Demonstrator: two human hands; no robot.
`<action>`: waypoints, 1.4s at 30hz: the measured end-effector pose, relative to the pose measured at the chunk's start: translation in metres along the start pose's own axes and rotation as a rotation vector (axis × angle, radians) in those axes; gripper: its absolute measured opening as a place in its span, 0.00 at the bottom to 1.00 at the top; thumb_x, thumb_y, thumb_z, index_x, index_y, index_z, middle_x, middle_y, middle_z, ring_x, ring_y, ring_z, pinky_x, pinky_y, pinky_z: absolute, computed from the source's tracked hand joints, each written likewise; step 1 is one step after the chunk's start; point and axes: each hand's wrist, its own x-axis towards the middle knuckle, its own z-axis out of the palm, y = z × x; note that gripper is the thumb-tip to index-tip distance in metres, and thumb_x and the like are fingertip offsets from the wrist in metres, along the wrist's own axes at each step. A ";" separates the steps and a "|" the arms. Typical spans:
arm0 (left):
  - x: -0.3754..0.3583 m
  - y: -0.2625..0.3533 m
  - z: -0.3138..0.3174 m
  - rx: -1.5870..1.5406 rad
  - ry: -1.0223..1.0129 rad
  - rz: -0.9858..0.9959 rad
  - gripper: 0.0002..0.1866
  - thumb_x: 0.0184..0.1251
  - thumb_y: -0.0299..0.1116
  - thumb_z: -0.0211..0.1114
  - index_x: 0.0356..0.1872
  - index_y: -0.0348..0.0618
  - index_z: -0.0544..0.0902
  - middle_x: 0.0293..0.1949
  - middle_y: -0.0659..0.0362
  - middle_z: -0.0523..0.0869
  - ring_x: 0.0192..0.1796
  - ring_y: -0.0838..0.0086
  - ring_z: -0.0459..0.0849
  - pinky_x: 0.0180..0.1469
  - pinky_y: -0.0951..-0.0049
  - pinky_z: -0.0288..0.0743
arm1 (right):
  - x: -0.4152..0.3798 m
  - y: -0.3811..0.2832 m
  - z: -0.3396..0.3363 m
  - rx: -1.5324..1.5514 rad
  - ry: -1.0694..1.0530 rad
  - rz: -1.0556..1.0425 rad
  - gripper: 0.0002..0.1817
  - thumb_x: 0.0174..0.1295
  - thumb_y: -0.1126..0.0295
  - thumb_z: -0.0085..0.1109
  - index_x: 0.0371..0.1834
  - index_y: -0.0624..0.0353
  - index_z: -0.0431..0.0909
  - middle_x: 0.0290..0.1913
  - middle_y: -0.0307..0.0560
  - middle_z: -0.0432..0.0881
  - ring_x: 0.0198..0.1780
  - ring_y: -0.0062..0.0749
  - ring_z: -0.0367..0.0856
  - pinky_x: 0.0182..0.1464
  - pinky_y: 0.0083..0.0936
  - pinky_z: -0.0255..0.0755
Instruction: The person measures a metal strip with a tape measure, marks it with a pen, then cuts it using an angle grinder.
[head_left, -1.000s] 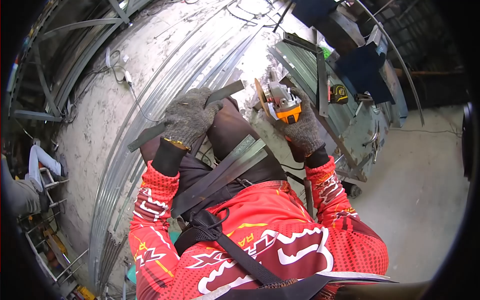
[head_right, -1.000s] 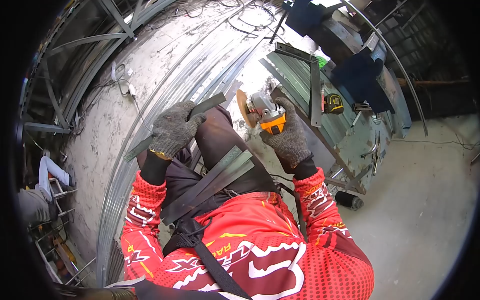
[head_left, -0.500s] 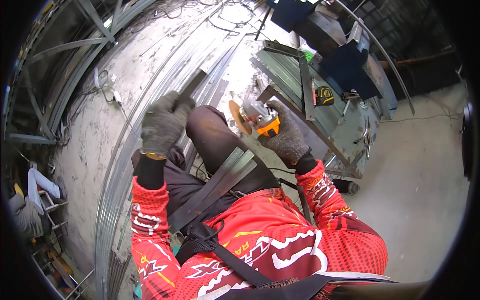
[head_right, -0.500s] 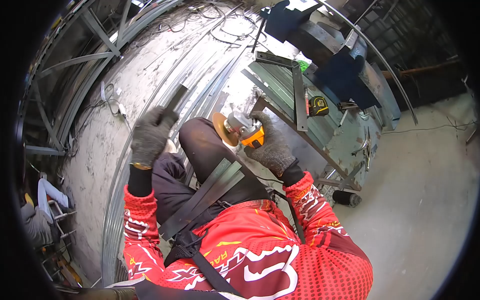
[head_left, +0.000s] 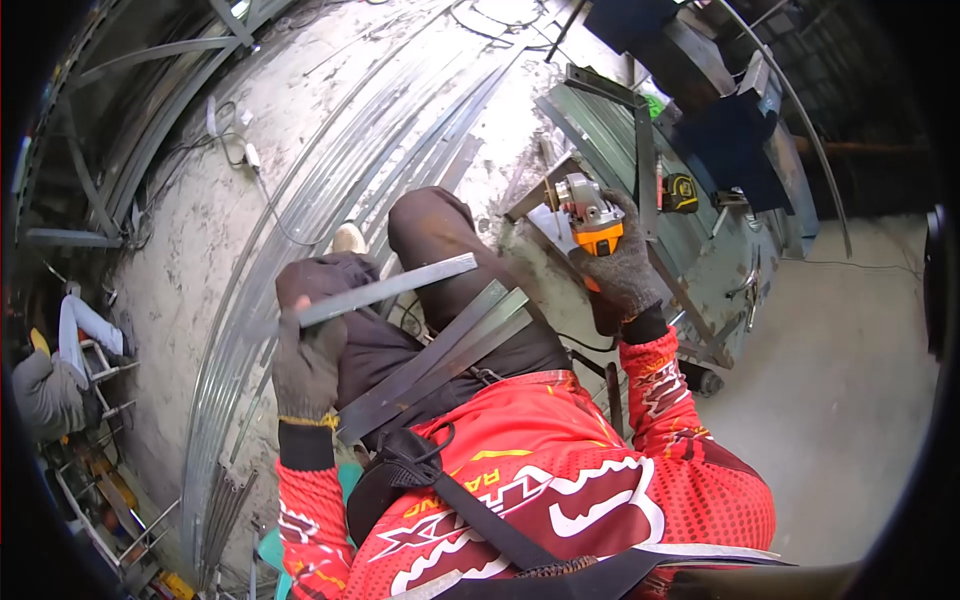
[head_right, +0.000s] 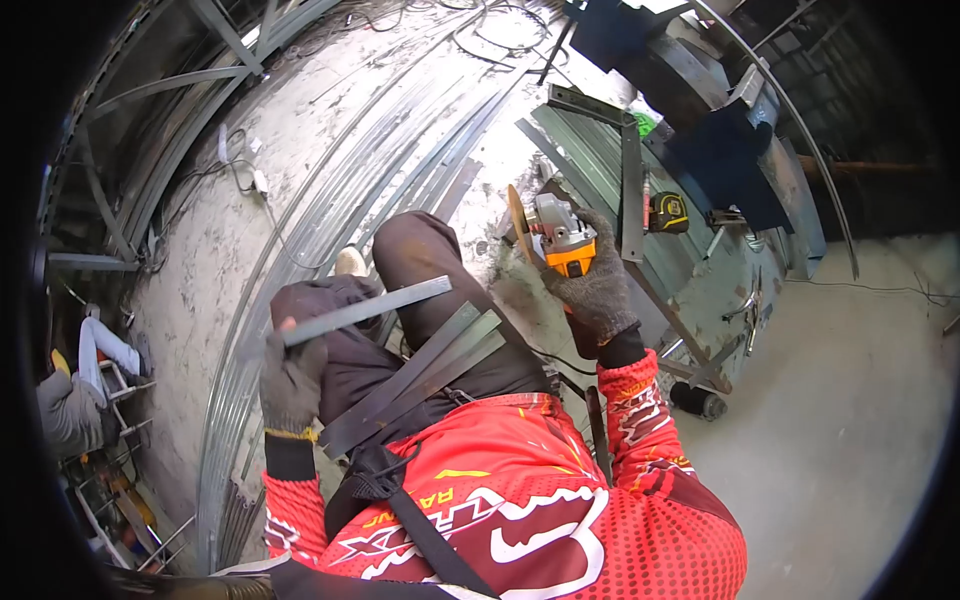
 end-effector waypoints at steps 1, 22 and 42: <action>-0.012 0.001 0.003 0.012 0.093 -0.101 0.24 0.84 0.46 0.58 0.63 0.34 0.79 0.50 0.50 0.90 0.46 0.66 0.90 0.41 0.71 0.88 | 0.002 0.000 0.000 -0.001 0.002 -0.024 0.48 0.46 0.77 0.76 0.73 0.54 0.63 0.58 0.51 0.80 0.52 0.33 0.83 0.53 0.30 0.81; 0.069 -0.016 0.068 1.765 -0.599 0.667 0.17 0.74 0.49 0.63 0.45 0.46 0.88 0.39 0.45 0.89 0.44 0.44 0.87 0.46 0.47 0.80 | -0.015 -0.027 0.009 -0.019 0.033 0.041 0.48 0.47 0.81 0.80 0.73 0.52 0.63 0.58 0.50 0.81 0.53 0.31 0.82 0.53 0.28 0.81; 0.090 -0.060 0.128 1.865 -0.442 0.703 0.18 0.79 0.49 0.54 0.47 0.45 0.83 0.44 0.46 0.89 0.49 0.46 0.88 0.51 0.48 0.80 | 0.015 -0.025 0.025 -0.457 -0.033 -0.153 0.43 0.52 0.75 0.75 0.74 0.50 0.66 0.59 0.53 0.83 0.58 0.42 0.85 0.58 0.34 0.79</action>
